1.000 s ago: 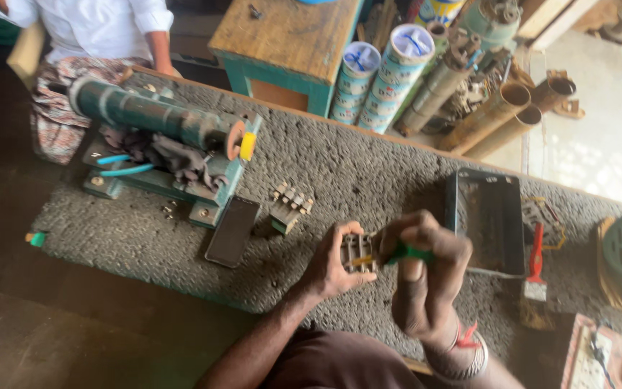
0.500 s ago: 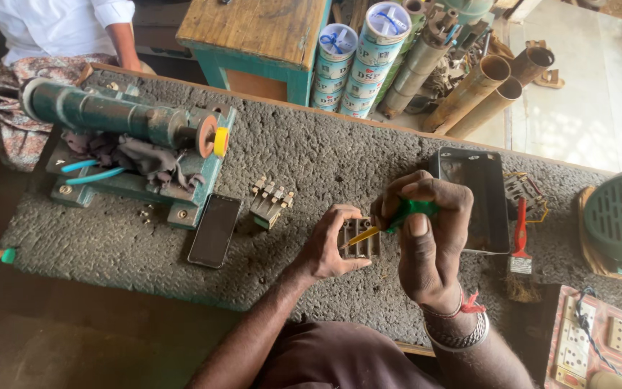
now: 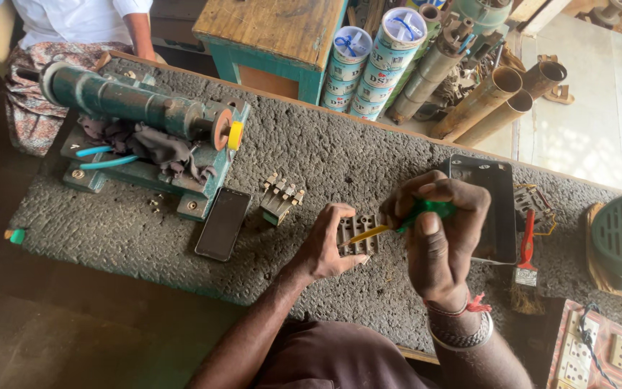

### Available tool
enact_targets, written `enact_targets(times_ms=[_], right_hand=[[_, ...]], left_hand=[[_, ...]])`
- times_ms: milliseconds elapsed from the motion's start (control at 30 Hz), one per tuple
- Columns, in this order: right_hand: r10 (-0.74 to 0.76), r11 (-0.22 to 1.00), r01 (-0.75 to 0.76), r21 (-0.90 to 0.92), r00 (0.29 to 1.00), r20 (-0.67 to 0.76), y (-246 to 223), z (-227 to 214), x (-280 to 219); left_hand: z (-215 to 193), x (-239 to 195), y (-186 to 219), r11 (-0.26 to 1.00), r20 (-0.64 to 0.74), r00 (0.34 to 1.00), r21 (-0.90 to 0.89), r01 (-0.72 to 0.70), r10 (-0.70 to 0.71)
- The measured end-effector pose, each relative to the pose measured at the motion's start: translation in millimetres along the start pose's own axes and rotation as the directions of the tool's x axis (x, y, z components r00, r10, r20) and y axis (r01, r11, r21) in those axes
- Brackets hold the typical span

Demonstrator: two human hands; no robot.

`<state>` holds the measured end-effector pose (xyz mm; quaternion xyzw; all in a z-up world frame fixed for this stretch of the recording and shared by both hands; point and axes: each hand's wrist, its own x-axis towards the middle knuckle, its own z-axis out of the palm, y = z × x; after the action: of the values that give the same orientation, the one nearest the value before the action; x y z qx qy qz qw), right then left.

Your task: The person uses a screwdriver to remove and reinsert small metal contacts into a rectangular electrical component on a workbench. They handle the component and contacts by hand, occasionally using a brush to clean the area. The task involves repeated insertion and removal of contacts without a visible final assembly or testing.

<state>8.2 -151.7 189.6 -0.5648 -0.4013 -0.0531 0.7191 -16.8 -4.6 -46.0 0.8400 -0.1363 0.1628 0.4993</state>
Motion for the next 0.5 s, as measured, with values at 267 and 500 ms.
enact_targets(times_ms=[267, 500], right_hand=[[0.02, 1.0, -0.02, -0.006, 0.999, 0.038, -3.2, -1.9, -0.3], [-0.107, 0.962, 0.096, -0.256, 0.994, -0.031, 7.4, 19.4, 3.2]], left_hand=[[6.6, -2.2, -17.7, 0.994, 0.001, 0.996, 0.072, -0.085, 0.085], [13.5, 0.0, -16.3, 0.988, 0.02, 1.0, 0.154, -0.015, 0.012]])
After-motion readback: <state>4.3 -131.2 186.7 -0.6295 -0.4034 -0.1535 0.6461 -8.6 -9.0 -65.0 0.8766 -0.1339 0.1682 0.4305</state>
